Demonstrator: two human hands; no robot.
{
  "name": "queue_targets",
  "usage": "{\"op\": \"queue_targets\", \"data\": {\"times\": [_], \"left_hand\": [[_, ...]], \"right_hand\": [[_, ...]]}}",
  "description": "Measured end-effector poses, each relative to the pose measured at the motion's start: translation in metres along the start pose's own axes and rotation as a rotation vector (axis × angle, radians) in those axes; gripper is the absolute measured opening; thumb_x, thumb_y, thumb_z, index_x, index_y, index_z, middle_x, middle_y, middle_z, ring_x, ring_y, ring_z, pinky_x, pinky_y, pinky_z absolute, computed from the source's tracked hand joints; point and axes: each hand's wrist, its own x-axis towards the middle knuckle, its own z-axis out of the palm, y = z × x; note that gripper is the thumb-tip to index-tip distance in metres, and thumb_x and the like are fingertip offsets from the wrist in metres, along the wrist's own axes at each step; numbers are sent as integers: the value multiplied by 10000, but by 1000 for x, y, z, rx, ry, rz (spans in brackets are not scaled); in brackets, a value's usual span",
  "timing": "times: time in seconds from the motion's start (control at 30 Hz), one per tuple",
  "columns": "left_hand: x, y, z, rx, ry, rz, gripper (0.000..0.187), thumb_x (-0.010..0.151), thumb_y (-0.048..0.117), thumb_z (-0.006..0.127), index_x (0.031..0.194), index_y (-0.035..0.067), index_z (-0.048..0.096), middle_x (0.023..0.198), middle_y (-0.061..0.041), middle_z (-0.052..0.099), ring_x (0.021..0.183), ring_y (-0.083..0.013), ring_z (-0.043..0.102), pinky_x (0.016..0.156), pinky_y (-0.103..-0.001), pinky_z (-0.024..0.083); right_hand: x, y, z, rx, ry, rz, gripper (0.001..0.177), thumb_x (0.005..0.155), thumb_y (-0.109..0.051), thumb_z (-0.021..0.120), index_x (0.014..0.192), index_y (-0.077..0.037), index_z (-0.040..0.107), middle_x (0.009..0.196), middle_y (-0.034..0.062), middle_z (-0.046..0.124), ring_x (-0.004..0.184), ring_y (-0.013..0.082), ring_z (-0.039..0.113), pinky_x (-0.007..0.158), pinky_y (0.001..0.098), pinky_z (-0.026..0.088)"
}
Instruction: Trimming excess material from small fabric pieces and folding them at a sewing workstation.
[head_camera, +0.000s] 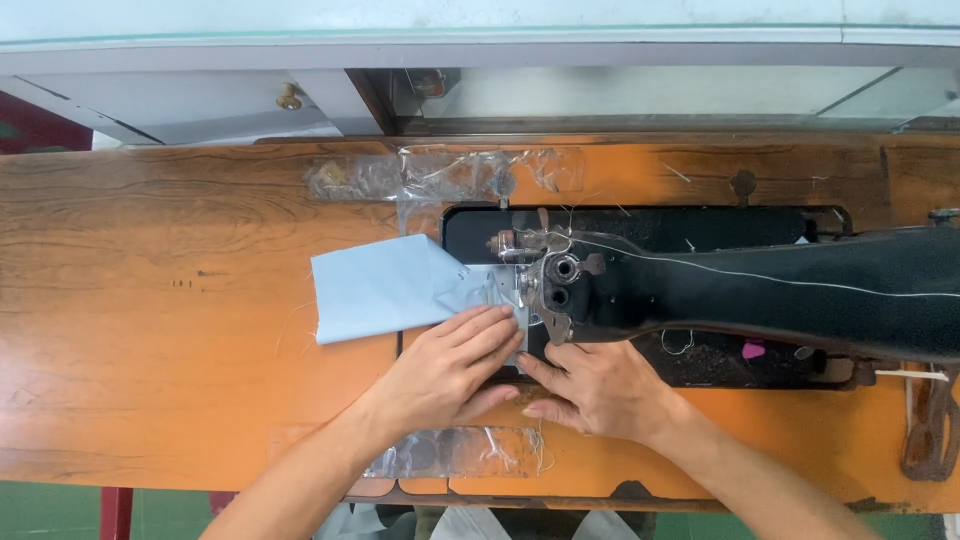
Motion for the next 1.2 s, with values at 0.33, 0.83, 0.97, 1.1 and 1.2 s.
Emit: {"op": "queue_targets", "data": {"times": [0.33, 0.83, 0.97, 1.1, 1.2], "left_hand": [[-4, 13, -8, 8, -120, -58, 520, 993, 426, 613, 1218, -33, 703, 1232, -181, 655, 1305, -329, 598, 1159, -432, 438], [-10, 10, 4, -4, -87, -54, 530, 965, 371, 673, 1266, -65, 670, 1327, -215, 664, 1328, -343, 592, 1153, -446, 449], [-1, 9, 1, -25, -90, -79, 531, 993, 395, 615, 1266, -57, 673, 1282, -214, 666, 1309, -351, 601, 1148, -457, 451], [2, 11, 6, 51, -124, -59, 545, 1029, 464, 511, 1225, -12, 688, 1237, -165, 651, 1293, -329, 606, 1132, -448, 465], [7, 14, 5, 76, -145, -27, 548, 1036, 475, 502, 1201, -10, 699, 1230, -154, 639, 1298, -329, 599, 1133, -450, 450]], "right_hand": [[7, -11, -21, -51, 63, -28, 420, 987, -518, 565, 1086, -172, 782, 815, 34, 549, 817, 227, 600, 748, 385, 517], [1, -4, -9, -41, 42, 5, 409, 990, -507, 560, 1131, -172, 748, 839, 26, 538, 868, 189, 591, 811, 381, 517], [1, -1, -9, -43, 35, -5, 379, 1001, -455, 561, 1114, -146, 749, 825, 29, 555, 847, 215, 604, 743, 378, 509], [6, -4, -21, 77, 67, 27, 273, 947, -382, 662, 1054, -161, 781, 816, 41, 628, 797, 204, 641, 767, 351, 533], [3, -5, -32, 247, 207, 121, 167, 896, -306, 742, 965, -163, 792, 824, 29, 622, 762, 228, 649, 742, 373, 540]]}}
